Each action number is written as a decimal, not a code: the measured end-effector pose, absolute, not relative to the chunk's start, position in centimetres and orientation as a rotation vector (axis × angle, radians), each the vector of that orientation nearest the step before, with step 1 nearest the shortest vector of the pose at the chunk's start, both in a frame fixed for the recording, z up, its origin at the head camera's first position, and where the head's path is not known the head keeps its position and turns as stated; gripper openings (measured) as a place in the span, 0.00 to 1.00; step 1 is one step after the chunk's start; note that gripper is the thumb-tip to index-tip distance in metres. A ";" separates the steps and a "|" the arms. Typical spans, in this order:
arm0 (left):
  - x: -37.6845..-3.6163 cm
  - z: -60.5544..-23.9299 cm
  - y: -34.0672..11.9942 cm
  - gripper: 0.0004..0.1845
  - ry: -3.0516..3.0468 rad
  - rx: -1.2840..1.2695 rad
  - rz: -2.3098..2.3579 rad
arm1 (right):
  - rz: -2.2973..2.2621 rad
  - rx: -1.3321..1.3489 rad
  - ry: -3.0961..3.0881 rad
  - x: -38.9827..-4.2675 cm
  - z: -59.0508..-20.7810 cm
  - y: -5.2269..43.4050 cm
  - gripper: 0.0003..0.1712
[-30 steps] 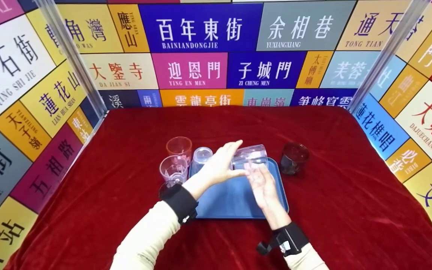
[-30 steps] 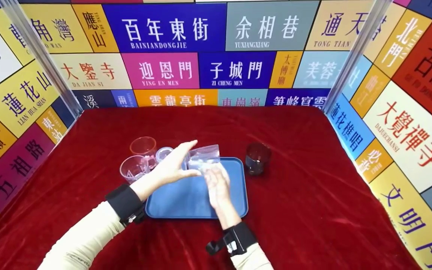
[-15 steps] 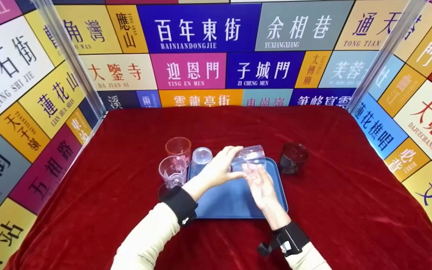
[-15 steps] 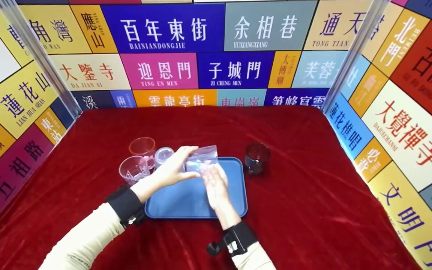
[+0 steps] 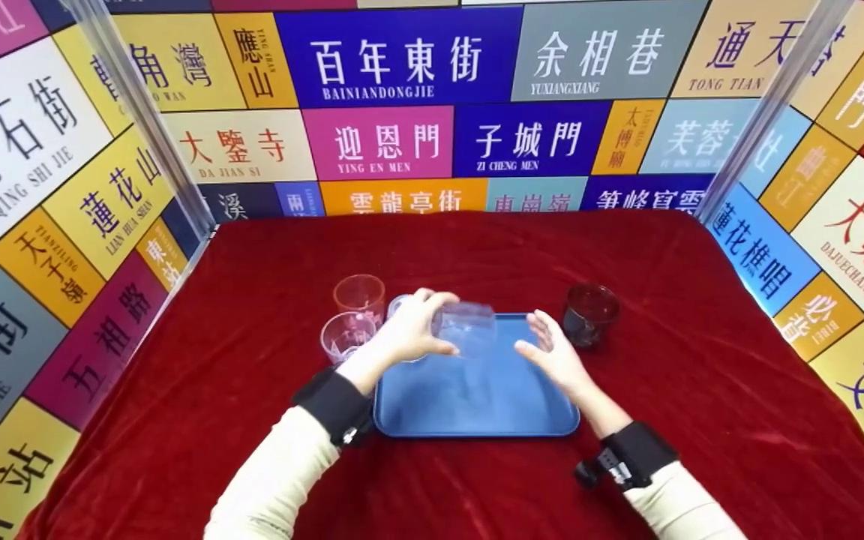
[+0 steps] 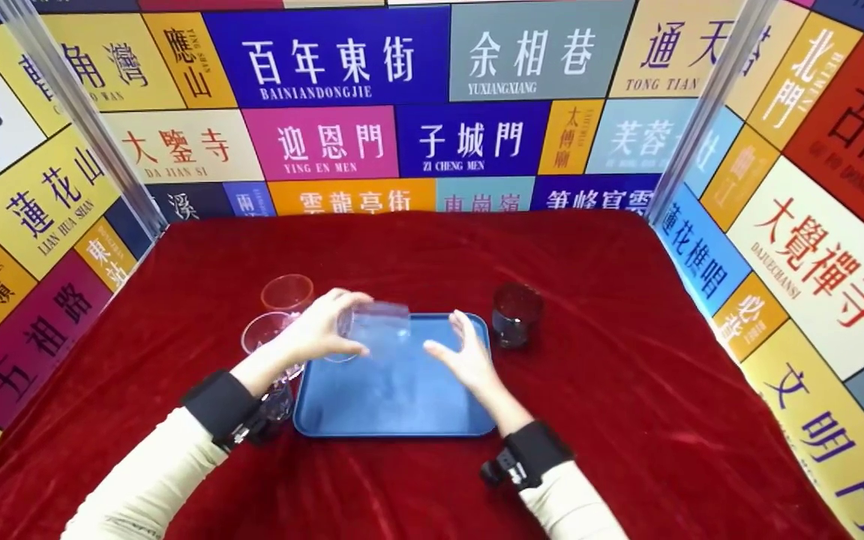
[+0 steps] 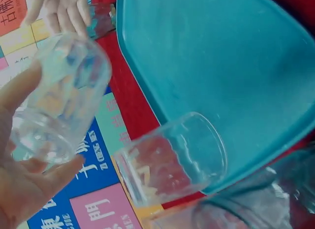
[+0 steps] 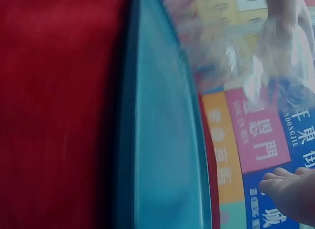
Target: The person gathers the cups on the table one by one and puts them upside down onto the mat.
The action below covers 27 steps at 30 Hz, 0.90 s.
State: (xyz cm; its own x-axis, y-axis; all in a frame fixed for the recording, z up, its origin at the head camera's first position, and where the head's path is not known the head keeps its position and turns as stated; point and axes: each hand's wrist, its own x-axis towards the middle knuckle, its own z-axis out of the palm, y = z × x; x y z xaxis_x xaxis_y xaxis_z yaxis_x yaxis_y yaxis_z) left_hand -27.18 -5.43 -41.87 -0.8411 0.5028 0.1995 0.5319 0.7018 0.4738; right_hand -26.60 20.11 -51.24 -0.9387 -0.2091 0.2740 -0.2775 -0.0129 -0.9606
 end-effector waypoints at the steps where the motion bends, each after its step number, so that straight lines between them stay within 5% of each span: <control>1: -27.1 -42.0 -5.7 0.37 -2.887 -0.877 -0.800 | 2.058 0.516 -2.248 -25.8 -49.7 20.1 0.46; 6: -26.2 -42.7 -6.5 0.37 -3.081 -0.940 -0.535 | 1.775 0.416 -2.512 -23.7 -46.4 20.5 0.40; 27: -25.0 -44.0 -6.3 0.40 -3.167 -0.849 0.045 | 1.431 0.452 -2.712 -24.3 -49.3 23.4 0.43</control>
State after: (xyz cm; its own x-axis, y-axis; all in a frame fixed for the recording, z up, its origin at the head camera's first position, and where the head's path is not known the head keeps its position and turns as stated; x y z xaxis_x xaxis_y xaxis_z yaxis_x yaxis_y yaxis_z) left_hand -24.98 -6.27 -43.97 -0.8572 0.4958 -0.1392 0.4996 0.8662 0.0088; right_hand -24.29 23.39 -49.27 -0.9565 -0.2361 0.1712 -0.2745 0.5314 -0.8014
